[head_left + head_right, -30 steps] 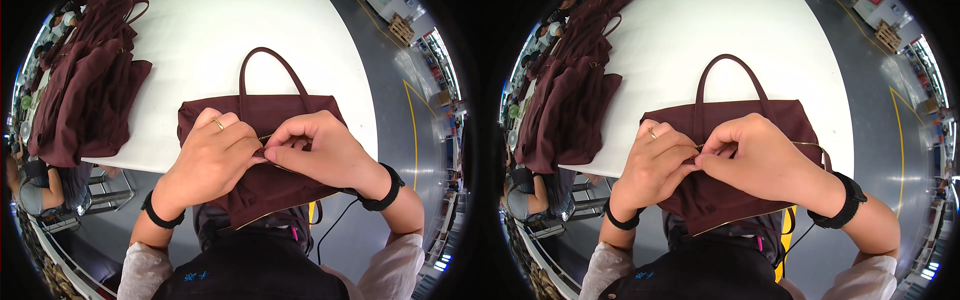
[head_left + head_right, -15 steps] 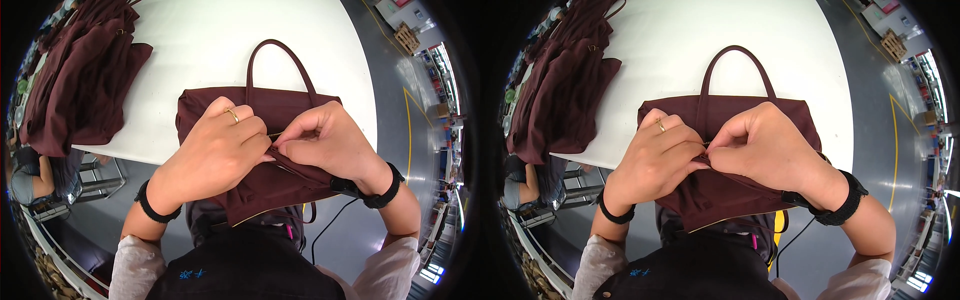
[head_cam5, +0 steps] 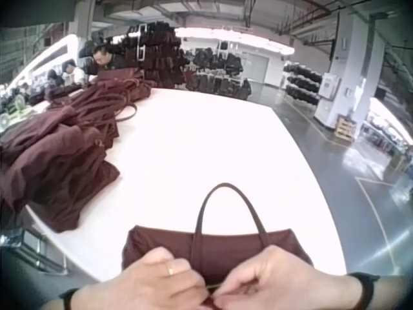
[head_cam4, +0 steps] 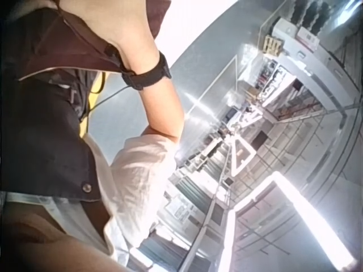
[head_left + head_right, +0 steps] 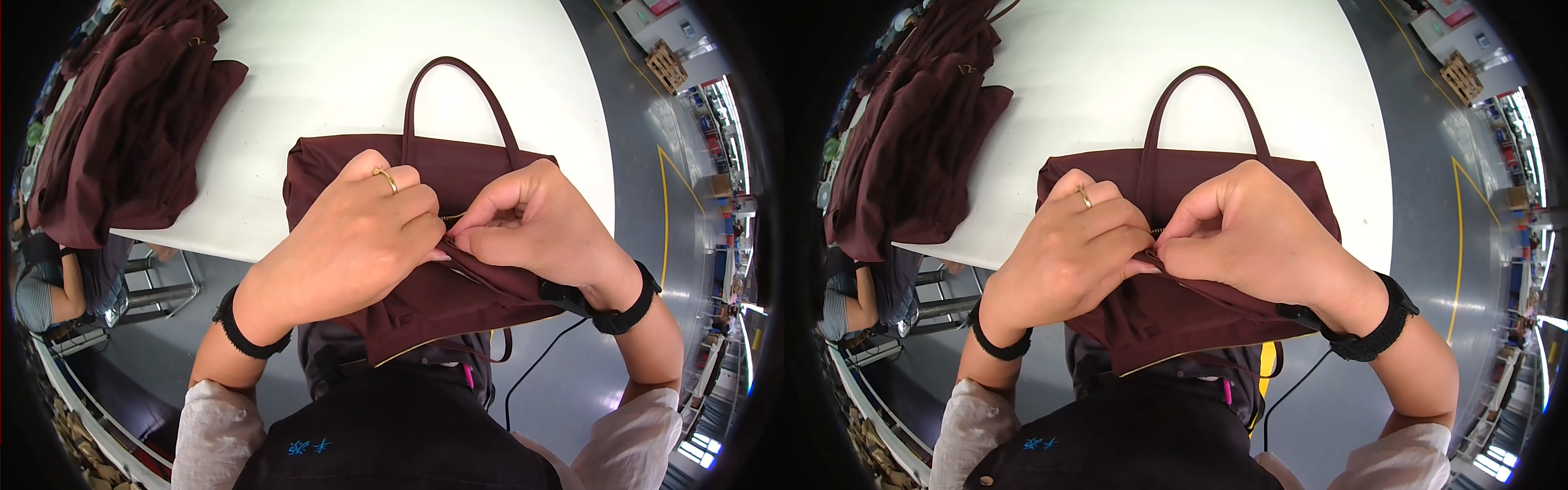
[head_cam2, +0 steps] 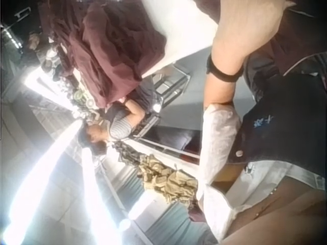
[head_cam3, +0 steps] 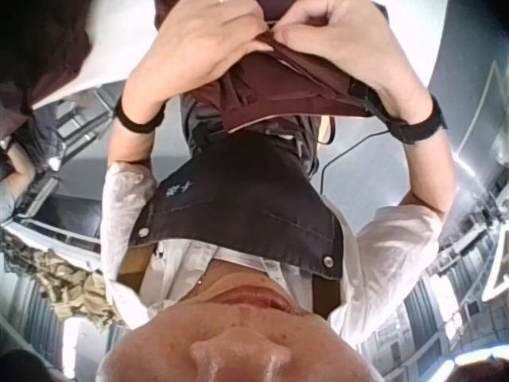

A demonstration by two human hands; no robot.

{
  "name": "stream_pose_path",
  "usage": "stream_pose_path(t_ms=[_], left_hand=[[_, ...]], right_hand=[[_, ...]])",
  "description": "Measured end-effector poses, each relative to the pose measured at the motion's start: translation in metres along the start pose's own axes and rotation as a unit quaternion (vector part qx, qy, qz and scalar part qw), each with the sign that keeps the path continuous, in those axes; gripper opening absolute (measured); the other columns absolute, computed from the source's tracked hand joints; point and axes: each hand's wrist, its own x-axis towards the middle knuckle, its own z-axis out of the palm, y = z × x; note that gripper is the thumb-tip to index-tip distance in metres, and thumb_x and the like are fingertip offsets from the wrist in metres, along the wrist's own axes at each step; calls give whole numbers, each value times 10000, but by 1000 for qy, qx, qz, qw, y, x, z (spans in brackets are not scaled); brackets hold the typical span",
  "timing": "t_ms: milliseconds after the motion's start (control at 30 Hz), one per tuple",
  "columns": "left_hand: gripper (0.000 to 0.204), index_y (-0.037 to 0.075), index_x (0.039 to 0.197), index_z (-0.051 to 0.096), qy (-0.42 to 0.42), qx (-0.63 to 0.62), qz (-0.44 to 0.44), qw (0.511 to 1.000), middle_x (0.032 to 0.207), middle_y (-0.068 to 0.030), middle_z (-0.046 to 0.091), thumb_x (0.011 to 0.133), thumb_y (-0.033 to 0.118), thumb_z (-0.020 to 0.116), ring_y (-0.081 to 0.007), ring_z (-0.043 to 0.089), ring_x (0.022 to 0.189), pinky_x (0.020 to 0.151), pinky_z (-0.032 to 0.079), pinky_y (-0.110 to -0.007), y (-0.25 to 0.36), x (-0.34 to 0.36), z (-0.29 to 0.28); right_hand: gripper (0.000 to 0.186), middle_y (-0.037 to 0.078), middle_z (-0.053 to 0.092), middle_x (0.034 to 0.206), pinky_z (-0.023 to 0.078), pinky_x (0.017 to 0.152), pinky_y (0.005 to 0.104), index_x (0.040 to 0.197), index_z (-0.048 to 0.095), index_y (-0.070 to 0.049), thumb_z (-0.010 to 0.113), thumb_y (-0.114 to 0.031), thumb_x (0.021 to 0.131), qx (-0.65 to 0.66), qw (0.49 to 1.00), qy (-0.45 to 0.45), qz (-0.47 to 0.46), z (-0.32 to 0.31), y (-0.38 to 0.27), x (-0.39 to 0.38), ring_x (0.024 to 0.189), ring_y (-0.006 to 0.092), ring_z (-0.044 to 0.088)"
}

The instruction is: The recorder is sewing or repairing a zipper area on a burgundy handbag manually.

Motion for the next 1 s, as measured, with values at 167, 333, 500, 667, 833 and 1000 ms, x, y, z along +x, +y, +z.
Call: stream_pose_path(t_ms=[167, 333, 500, 667, 833, 1000], left_hand=[[270, 35, 809, 620, 0, -6, 1, 1000, 807, -43, 584, 607, 137, 767, -220, 518, 741, 682, 356, -338, -4, -1, 2], [263, 39, 802, 615, -7, -23, 0, 1000, 798, -39, 584, 612, 134, 770, -221, 516, 738, 674, 351, -338, -6, -1, 3], [240, 51, 775, 604, -16, -35, -2, 999, 801, -32, 583, 624, 135, 771, -217, 509, 732, 668, 344, -337, -6, -1, 3], [223, 58, 740, 583, -22, -29, 12, 999, 789, -30, 558, 636, 145, 761, -212, 496, 728, 669, 340, -332, -9, 0, 6], [219, 54, 727, 575, -26, -40, 21, 999, 763, -43, 534, 640, 156, 748, -221, 491, 729, 668, 340, -336, -9, 1, 10], [223, 41, 741, 580, -29, -20, 20, 999, 767, -57, 534, 626, 133, 747, -229, 493, 729, 673, 346, -337, -10, 0, 11]], right_hand=[[67, 38, 636, 599, 420, 517, 199, 731, 708, 25, 670, -27, 709, -11, 1000, 7, 7, 3, -2, 0, 553, 44, 533], [72, 51, 650, 614, 434, 522, 199, 735, 708, 30, 671, -24, 706, -31, 1000, 1, -7, 0, -2, 2, 558, 48, 547], [84, 61, 668, 642, 461, 542, 205, 753, 711, 34, 672, -22, 705, -7, 1000, -30, -1, -2, 3, 6, 574, 57, 572], [78, 84, 667, 643, 483, 561, 218, 750, 704, 38, 669, -14, 704, -29, 998, -47, -22, -5, 1, 8, 582, 79, 599], [63, 131, 644, 612, 491, 548, 254, 701, 678, 39, 673, -12, 664, -160, 980, -73, -96, -7, -5, 13, 543, 165, 622], [66, 90, 644, 626, 505, 572, 217, 737, 660, 44, 664, 6, 684, -273, 950, -55, -140, 0, -5, 12, 579, 109, 629]])
